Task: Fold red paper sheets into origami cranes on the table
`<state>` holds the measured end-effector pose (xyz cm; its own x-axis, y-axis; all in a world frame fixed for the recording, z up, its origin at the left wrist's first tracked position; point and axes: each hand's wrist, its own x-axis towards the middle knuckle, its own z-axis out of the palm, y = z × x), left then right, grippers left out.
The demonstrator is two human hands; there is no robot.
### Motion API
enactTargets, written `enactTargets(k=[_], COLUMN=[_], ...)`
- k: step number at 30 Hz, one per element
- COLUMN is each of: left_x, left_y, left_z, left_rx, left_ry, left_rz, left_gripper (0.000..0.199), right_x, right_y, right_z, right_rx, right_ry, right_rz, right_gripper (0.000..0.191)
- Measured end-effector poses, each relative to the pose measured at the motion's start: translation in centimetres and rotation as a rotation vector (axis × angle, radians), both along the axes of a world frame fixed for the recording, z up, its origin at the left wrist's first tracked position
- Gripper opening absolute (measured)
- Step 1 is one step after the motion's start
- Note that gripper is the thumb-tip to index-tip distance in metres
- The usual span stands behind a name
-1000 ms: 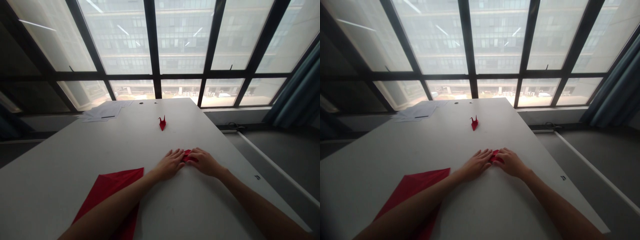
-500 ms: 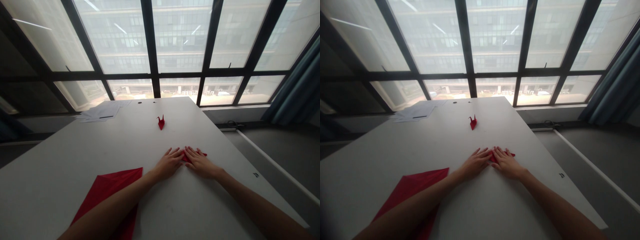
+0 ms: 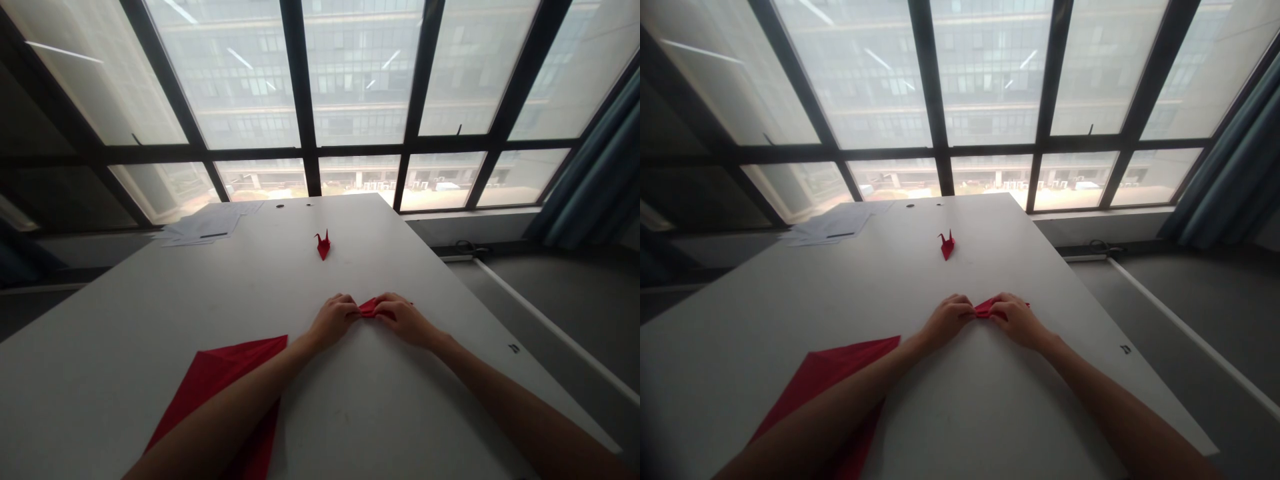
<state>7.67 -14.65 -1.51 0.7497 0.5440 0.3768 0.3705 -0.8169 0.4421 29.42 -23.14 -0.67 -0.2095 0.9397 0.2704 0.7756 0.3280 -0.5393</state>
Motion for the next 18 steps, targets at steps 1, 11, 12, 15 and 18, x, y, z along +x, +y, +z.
enactTargets(k=[1, 11, 12, 15, 18], left_x=[0.0, 0.0, 0.0, 0.1, 0.2], left_y=[0.0, -1.1, -1.5, -2.6, -3.2], left_z=[0.0, 0.6, 0.7, 0.9, 0.7], left_rx=[-0.005, 0.171, 0.207, 0.270, 0.245], left_ry=[-0.002, 0.161, 0.185, 0.239, 0.338], left_rz=[0.003, 0.019, 0.009, -0.041, -0.124], left_gripper=[0.013, 0.031, 0.033, 0.043, 0.059], right_x=[0.0, 0.4, 0.4, 0.4, 0.4], right_y=[0.1, 1.3, 1.3, 1.4, 1.3], right_z=[-0.1, -1.6, -1.6, -1.6, -1.5], right_rx=[0.026, 0.116, 0.115, 0.105, 0.104], right_ry=[0.026, 0.069, 0.061, 0.041, 0.030], right_rz=[-0.032, -0.205, -0.204, -0.193, -0.186], right_gripper=[0.022, 0.008, 0.008, 0.007, 0.007])
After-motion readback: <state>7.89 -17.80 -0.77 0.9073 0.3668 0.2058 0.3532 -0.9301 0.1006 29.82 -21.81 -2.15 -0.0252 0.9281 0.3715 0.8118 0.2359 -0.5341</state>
